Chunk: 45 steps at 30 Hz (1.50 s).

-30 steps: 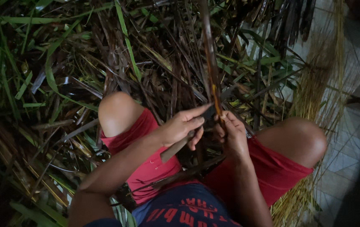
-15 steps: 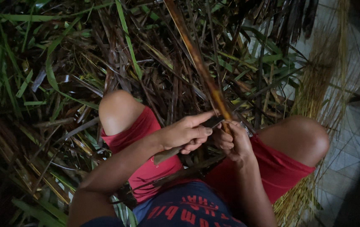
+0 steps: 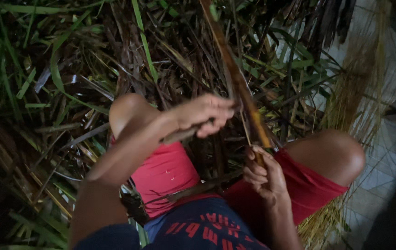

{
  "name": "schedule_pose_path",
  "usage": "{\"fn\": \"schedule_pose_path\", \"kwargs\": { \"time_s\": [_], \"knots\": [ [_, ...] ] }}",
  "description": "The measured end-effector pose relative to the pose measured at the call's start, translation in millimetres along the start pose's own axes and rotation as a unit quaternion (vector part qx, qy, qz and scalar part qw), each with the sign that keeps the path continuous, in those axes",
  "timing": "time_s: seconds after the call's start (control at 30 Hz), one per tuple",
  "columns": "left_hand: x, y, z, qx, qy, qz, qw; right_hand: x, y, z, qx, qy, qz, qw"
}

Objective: The person sits on the floor and uses a knife to strip and split long plant stems into thin strips. They repeatedly pull strips from the stems and place them aside.

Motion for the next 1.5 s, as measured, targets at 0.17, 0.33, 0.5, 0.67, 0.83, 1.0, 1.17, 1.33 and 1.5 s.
{"fn": "schedule_pose_path", "kwargs": {
  "time_s": [0.17,0.33,0.5,0.67,0.83,1.0,1.17,1.33,1.5],
  "knots": [
    [-2.1,-57.5,-58.5,0.139,-0.008,-0.142,0.98,-27.8,16.3,4.1,0.023,0.024,0.052,0.998],
    [3.1,-66.0,-101.4,0.117,0.023,-0.149,0.982,-46.9,-3.7,1.7,0.02,0.006,-0.002,1.0],
    [-6.2,-89.6,-157.5,-0.026,0.263,0.059,0.963,-57.2,-24.8,8.0,-0.072,-0.023,-0.085,0.994],
    [26.4,-121.3,-46.3,0.163,0.141,-0.193,0.957,-6.8,35.6,63.5,-0.324,-0.201,-0.211,0.9],
    [-6.5,6.2,13.8,0.125,0.071,-0.135,0.98,14.9,38.6,72.1,-0.415,-0.225,-0.164,0.866],
    [3.2,39.0,62.0,0.061,0.042,0.008,0.997,10.1,53.9,73.2,-0.499,-0.268,-0.122,0.815],
    [-3.9,42.1,41.4,0.069,0.06,0.011,0.996,2.1,67.2,70.5,-0.6,-0.275,-0.13,0.74],
    [4.4,26.2,27.7,0.028,0.037,0.022,0.999,-14.3,57.4,59.6,-0.571,-0.249,-0.15,0.768],
    [6.1,-12.3,-19.3,0.077,0.063,-0.087,0.991,-49.2,58.2,62.8,-0.588,-0.227,-0.183,0.755]
  ]
}}
Point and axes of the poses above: each hand's wrist, its own x-axis towards the middle knuckle, its own y-axis out of the palm, z = x × y, the point moved 10 cm from there along x, towards the middle knuckle, and after that the axes turned 3 degrees about x, right-handed, at the moved point
